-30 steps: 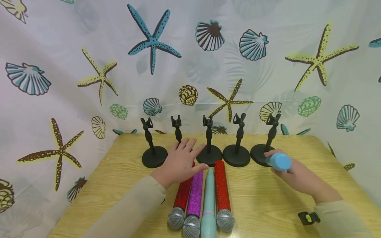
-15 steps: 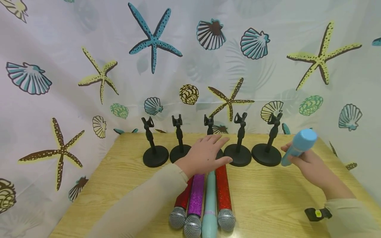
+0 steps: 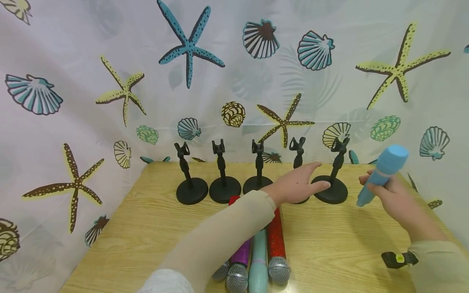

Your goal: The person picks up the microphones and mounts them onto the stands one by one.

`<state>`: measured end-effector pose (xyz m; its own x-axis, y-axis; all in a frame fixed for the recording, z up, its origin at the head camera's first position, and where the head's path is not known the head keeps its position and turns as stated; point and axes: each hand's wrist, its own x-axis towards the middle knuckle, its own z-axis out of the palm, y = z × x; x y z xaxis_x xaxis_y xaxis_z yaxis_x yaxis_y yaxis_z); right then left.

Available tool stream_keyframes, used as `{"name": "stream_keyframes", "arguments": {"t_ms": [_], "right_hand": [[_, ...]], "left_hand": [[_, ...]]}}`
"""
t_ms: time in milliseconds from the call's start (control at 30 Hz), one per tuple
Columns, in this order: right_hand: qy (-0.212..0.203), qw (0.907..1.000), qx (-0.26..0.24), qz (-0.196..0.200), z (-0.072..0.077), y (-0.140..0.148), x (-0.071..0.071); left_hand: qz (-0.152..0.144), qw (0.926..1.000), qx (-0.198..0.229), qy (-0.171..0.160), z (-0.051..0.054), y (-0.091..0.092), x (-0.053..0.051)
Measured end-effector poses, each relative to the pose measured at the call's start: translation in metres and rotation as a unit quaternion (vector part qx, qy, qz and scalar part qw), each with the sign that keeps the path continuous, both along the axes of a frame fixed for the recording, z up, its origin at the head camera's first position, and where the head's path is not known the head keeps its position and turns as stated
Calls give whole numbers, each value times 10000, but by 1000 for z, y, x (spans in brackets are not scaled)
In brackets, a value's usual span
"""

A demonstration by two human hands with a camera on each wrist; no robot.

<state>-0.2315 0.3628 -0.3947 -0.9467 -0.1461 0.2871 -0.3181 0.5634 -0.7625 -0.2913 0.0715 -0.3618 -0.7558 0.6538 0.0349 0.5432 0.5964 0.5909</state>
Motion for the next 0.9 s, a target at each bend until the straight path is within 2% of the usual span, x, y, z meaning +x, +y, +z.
{"name": "stream_keyframes", "arguments": {"t_ms": [100, 233, 333, 467, 533, 633, 900], "right_hand": [[-95, 9999, 55, -102, 2, 2, -1], [-168, 9996, 122, -176, 4, 3, -1], [-188, 9995, 134, -200, 7, 3, -1], [-112, 9996, 122, -242, 10, 3, 0], [-97, 9997, 42, -234, 12, 3, 1], [-147, 9996, -146, -178, 13, 1, 1], [-199, 9992, -322, -120, 9, -3, -2]], "left_hand": [[332, 9965, 514, -570, -3, 22, -7], [884, 9845, 1103, -1037, -9, 46, -15], [1245, 9713, 1507, -1352, -11, 62, -22], [1530, 9532, 1914, -1770, -11, 80, -28], [1607, 9464, 2014, -1947, -10, 86, -30], [1613, 9405, 2118, -2112, -9, 92, -31], [1395, 9357, 2309, -2272, -11, 98, -36]]}}
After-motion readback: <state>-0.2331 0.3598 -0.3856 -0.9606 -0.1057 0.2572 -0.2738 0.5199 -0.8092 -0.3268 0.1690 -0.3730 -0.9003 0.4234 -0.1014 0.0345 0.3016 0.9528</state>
